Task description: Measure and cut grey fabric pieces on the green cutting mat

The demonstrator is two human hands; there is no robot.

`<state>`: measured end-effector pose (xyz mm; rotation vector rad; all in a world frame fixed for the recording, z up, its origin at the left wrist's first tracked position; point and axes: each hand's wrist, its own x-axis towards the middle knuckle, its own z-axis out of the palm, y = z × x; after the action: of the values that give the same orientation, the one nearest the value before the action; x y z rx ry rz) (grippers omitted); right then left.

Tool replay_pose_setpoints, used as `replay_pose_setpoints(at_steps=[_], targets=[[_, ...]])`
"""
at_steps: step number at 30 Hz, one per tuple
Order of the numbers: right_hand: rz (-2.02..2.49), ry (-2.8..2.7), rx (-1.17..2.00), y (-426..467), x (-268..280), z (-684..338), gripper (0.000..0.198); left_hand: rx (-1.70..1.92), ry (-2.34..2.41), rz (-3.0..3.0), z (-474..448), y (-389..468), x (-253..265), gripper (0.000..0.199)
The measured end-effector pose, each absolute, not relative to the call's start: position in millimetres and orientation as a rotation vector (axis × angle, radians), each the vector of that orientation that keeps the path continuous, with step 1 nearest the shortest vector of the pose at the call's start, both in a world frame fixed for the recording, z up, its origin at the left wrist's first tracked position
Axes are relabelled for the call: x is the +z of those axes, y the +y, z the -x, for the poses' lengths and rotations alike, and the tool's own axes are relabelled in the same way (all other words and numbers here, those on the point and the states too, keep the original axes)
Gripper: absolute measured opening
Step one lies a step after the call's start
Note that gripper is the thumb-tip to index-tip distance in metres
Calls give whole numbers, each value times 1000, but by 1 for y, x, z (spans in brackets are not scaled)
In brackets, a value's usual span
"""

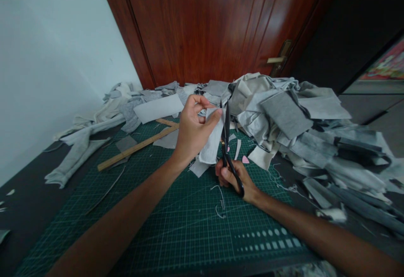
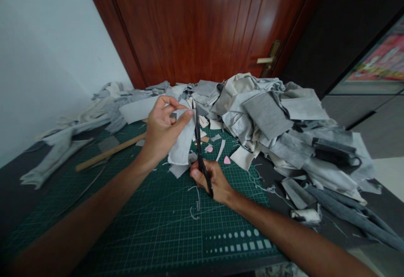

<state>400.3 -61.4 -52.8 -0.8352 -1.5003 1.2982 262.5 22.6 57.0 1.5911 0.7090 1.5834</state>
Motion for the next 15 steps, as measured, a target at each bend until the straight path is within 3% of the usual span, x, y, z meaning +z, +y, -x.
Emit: replay_pose_setpoints(at_steps=[15], targets=[[875,-1526,1227,-60,-58,-399,47,1587,718,-1586,-262,22,58,31]])
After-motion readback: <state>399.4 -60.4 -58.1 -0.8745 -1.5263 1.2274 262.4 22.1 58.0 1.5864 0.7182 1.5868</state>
